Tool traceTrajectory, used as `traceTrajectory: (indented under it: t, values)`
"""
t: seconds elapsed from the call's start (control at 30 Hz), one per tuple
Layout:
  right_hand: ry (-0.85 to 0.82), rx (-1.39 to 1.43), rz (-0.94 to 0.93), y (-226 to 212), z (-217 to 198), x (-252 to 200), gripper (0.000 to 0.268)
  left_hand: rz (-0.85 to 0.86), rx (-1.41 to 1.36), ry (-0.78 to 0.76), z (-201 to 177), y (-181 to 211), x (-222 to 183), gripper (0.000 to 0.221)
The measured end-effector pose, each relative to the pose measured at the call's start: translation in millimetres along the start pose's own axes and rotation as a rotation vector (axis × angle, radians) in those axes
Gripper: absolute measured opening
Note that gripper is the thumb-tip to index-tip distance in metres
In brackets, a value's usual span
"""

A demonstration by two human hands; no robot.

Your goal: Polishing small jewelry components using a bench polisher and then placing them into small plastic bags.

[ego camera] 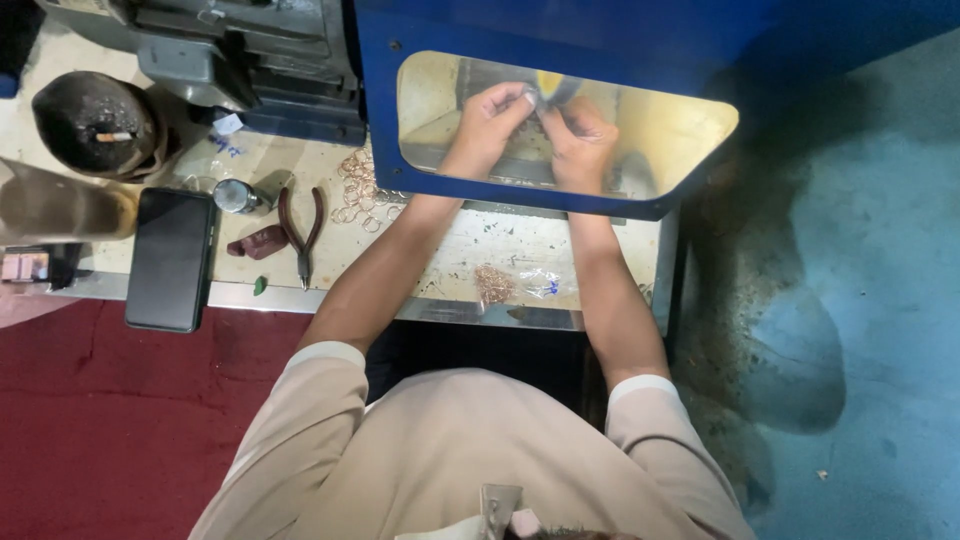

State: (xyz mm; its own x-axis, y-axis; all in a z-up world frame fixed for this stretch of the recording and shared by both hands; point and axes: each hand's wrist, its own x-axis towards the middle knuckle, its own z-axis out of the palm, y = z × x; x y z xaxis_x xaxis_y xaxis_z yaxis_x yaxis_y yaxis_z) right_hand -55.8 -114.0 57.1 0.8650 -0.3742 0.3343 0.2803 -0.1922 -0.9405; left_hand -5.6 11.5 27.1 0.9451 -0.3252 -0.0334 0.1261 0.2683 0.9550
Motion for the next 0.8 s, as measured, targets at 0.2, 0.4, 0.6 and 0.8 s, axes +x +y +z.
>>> traceTrajectory:
  t: [0.2,0.4,0.6,0.8]
  values:
    - [0.013,0.070,-0.005,26,4,1,0.007,-0.081,0.101,-0.001,-7,3,3,0.018]
    - [-0.160,-0.244,-0.335,-5,-12,-2,0.006,0.599,0.636,-0.151,-26,32,-7,0.010]
    - [-0.157,-0.253,-0.510,-1,-31,3,0.007,0.204,0.347,-0.237,-11,30,-8,0.017]
    - [-0.073,-0.230,-0.362,-5,-17,3,0.010,0.048,0.175,-0.083,-1,7,-2,0.017]
